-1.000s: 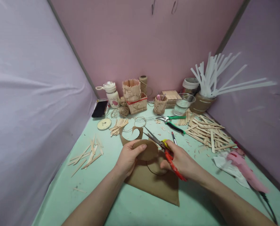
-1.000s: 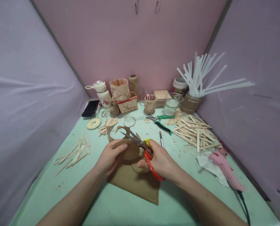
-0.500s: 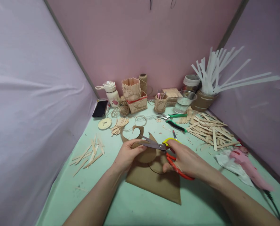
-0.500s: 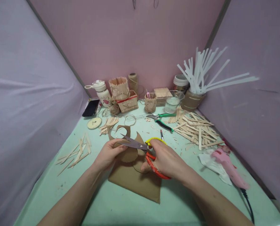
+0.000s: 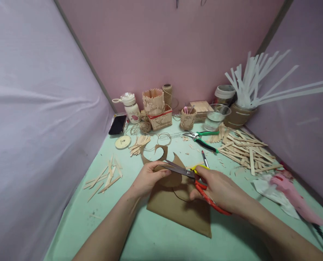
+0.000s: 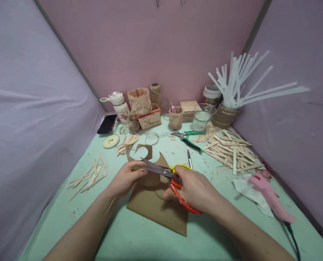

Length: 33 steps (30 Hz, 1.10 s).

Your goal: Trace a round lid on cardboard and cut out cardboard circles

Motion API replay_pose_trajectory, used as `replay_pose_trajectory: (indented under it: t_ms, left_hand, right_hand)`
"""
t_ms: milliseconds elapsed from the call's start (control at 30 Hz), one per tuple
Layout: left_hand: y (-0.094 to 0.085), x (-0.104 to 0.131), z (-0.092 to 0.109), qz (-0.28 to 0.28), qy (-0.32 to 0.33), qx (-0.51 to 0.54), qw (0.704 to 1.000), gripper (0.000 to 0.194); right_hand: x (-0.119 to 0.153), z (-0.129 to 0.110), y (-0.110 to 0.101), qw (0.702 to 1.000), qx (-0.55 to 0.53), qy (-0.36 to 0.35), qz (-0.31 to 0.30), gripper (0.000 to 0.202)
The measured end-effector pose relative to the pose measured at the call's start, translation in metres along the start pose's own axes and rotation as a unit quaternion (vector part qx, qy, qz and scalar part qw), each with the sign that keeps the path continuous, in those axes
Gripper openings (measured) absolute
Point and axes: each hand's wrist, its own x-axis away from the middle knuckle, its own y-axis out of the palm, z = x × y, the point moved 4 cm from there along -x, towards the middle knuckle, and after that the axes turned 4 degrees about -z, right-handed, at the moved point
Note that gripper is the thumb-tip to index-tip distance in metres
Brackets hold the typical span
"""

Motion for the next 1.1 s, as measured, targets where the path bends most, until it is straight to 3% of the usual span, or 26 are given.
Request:
replay_pose_trajectory:
  t_ms: [500, 800, 1100]
  left_hand:
    - [0.0003, 0.0019, 0.0092, -0.009, -0.001, -0.076, 0.997, 0.016]
    - [-0.0025, 0.0019, 0.0036, 0.008, -0.022, -0.068, 0.997, 0.021]
    - [0.0018, 0.0035, 0.0090, -0.032, -0.016, -0.112, 0.993, 0.020]
  right_hand:
    - [0.0008, 0.0009, -0.0030, 0.997, 0.068, 0.000, 0.020, 0.024]
    - [0.0007, 0.0035, -0.0023, 0.995, 0.097, -0.020, 0.023, 0.019]
    - [0.0003, -0.0039, 0.0023, 0.989, 0.144, -0.041, 0.023, 0.025]
